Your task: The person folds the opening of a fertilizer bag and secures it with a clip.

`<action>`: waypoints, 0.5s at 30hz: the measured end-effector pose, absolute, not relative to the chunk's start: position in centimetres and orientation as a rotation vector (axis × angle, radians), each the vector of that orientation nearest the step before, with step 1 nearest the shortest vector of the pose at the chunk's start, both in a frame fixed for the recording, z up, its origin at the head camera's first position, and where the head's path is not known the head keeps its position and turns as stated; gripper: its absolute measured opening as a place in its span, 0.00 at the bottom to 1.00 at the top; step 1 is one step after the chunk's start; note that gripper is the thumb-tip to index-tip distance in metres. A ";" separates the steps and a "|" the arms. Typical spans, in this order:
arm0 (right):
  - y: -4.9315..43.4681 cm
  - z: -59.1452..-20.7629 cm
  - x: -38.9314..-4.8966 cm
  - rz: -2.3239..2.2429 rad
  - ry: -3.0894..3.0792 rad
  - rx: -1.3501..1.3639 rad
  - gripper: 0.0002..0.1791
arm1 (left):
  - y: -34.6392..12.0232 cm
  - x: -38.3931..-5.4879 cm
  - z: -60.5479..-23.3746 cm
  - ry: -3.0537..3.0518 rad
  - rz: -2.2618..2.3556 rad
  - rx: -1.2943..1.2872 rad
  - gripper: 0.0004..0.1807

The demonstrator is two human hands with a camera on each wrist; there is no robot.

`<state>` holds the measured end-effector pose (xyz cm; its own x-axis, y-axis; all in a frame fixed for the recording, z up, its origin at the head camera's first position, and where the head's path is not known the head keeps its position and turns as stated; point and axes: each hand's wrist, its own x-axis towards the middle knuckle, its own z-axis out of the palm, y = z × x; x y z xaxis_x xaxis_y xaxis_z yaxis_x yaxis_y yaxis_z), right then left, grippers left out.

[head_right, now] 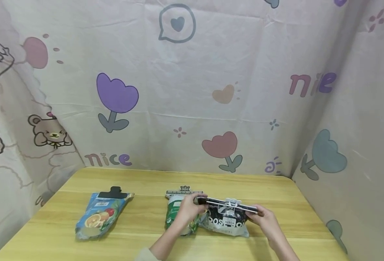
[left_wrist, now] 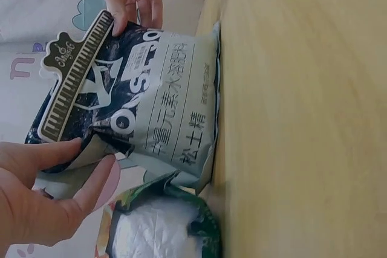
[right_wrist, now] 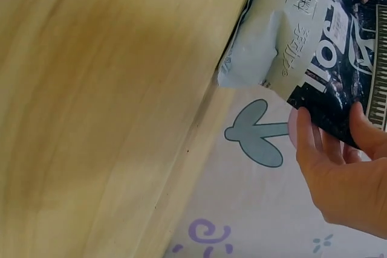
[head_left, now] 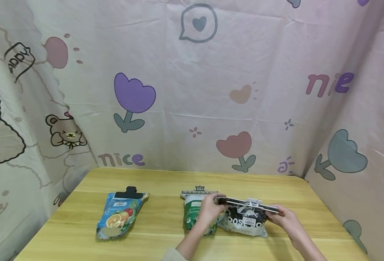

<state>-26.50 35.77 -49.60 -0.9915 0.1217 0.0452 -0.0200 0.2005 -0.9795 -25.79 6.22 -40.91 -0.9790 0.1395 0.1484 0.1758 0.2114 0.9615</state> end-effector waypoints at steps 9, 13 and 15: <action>37.8 -52.1 -27.7 1.858 -2.281 -0.174 0.14 | 8.3 -24.5 -40.8 -2.363 -2.040 -0.118 0.40; 38.5 -51.1 -27.1 1.923 -2.267 -0.184 0.12 | 9.4 -23.9 -41.4 -2.319 -2.113 -0.113 0.43; 38.9 -50.3 -26.7 2.003 -2.225 -0.177 0.10 | 9.9 -23.5 -41.7 -2.335 -2.129 -0.154 0.40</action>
<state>-26.71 38.85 -50.32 -0.9829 0.1821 0.0271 -0.0078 0.1057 -0.9944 -23.53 9.88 -41.75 -0.9950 0.0867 0.0495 0.0573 0.0895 0.9943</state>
